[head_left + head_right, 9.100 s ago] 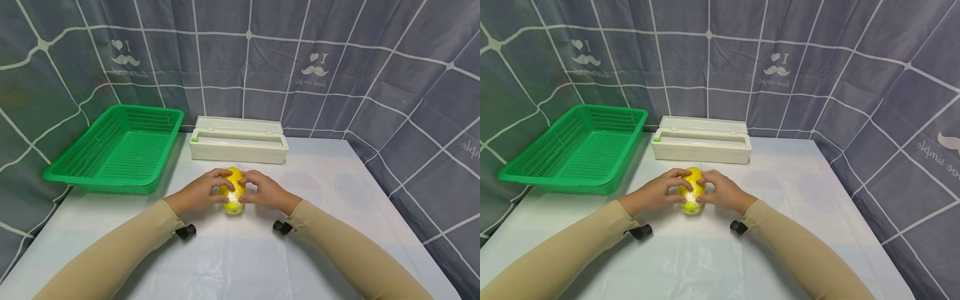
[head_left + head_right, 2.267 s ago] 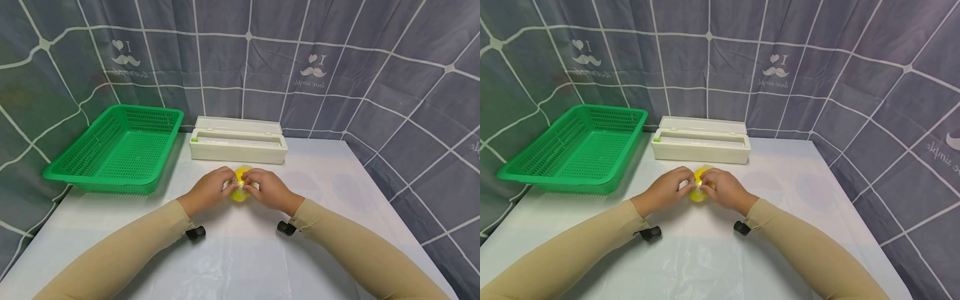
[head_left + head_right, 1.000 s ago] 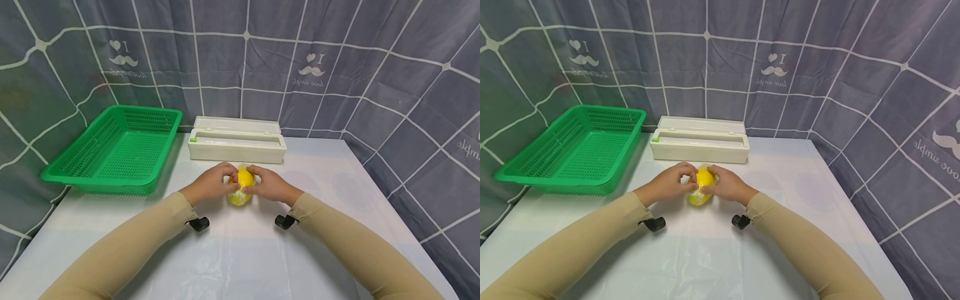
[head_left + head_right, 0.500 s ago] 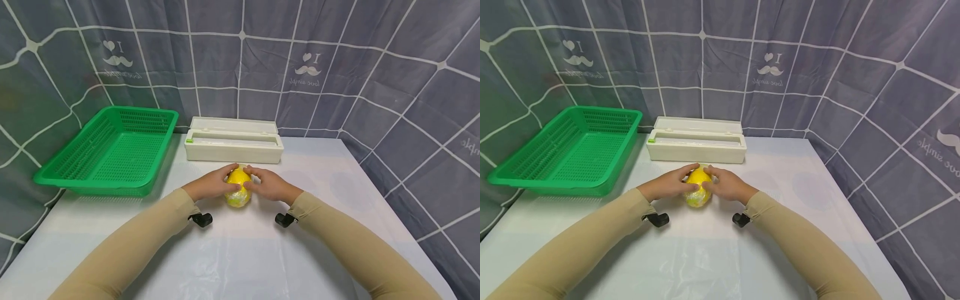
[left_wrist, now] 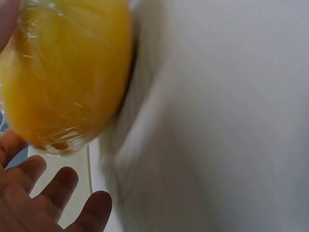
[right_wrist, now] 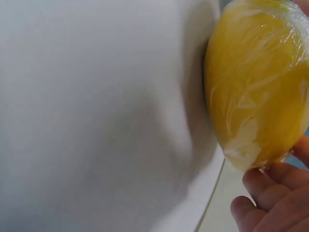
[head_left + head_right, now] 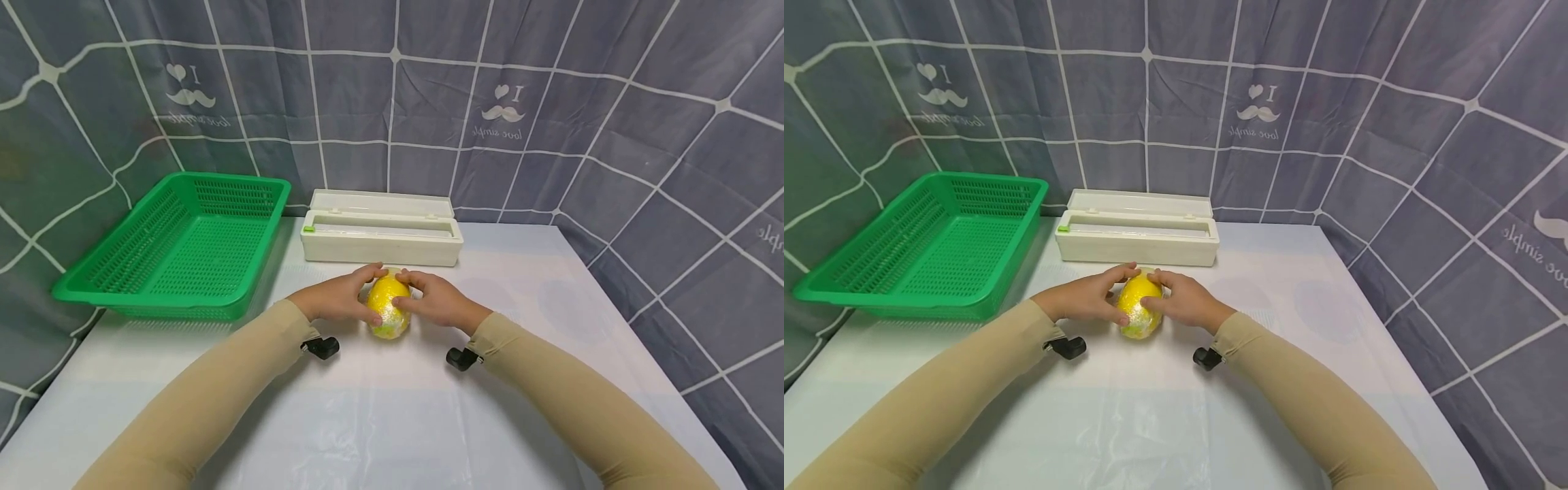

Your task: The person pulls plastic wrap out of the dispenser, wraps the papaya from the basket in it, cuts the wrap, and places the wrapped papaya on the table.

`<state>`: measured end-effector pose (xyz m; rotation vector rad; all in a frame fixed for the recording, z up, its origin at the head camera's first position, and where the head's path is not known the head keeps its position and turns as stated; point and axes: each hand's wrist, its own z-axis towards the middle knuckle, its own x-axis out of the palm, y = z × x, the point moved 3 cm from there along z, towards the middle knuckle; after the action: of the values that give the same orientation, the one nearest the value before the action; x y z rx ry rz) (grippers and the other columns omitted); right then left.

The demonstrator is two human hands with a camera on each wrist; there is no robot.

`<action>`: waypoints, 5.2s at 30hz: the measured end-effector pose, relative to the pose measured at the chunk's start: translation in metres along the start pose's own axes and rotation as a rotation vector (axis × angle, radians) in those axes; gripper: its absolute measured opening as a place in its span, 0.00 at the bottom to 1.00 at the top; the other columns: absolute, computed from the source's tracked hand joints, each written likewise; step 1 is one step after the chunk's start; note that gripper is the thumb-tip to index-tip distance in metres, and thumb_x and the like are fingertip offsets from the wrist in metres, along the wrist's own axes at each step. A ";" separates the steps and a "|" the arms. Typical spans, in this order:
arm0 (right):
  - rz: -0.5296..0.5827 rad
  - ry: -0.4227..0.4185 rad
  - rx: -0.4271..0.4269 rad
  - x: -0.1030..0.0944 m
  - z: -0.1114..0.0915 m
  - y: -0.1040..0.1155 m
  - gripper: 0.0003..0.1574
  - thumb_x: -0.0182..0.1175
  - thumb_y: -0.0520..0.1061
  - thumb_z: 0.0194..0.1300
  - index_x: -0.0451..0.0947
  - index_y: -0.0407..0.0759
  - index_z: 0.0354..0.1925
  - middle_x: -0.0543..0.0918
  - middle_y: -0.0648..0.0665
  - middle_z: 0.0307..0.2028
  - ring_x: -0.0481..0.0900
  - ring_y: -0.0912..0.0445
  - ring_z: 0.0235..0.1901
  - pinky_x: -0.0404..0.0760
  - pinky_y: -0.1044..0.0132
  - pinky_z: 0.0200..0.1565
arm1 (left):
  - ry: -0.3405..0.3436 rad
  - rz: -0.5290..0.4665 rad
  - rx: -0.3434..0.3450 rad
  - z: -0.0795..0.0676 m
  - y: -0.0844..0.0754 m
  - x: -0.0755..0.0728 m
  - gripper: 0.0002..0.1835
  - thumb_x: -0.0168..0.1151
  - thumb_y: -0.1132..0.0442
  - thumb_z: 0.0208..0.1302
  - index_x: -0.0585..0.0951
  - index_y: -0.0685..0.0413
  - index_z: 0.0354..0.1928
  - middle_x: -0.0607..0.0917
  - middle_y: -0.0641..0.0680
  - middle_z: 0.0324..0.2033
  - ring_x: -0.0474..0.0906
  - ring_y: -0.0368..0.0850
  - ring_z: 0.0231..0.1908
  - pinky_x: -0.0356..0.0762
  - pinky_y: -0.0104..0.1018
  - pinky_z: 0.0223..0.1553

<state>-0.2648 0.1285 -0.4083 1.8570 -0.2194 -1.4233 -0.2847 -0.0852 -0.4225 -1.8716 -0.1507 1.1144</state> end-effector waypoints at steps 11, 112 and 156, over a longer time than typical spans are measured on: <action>-0.006 0.071 -0.042 -0.003 -0.002 -0.005 0.47 0.67 0.58 0.71 0.64 0.44 0.79 0.65 0.42 0.80 0.59 0.43 0.81 0.59 0.41 0.79 | 0.003 -0.011 -0.010 0.005 0.001 0.000 0.59 0.79 0.43 0.57 0.53 0.49 0.82 0.57 0.53 0.83 0.57 0.57 0.81 0.54 0.61 0.81; 0.070 0.164 0.040 0.017 -0.014 -0.003 0.64 0.72 0.61 0.66 0.48 0.47 0.85 0.58 0.40 0.83 0.54 0.44 0.83 0.53 0.40 0.81 | 0.001 0.044 -0.086 -0.024 0.009 0.001 0.63 0.78 0.41 0.56 0.47 0.37 0.85 0.65 0.60 0.79 0.62 0.60 0.78 0.58 0.68 0.77; 0.058 0.194 -0.027 0.027 -0.008 0.000 0.71 0.77 0.56 0.63 0.42 0.46 0.86 0.57 0.40 0.83 0.53 0.44 0.83 0.50 0.42 0.82 | 0.009 0.052 -0.042 -0.032 0.012 -0.005 0.69 0.83 0.45 0.53 0.42 0.36 0.86 0.53 0.54 0.84 0.67 0.61 0.75 0.65 0.65 0.74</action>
<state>-0.2481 0.1178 -0.4277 1.9363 -0.1551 -1.1920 -0.2674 -0.1153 -0.4227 -1.9272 -0.1219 1.1456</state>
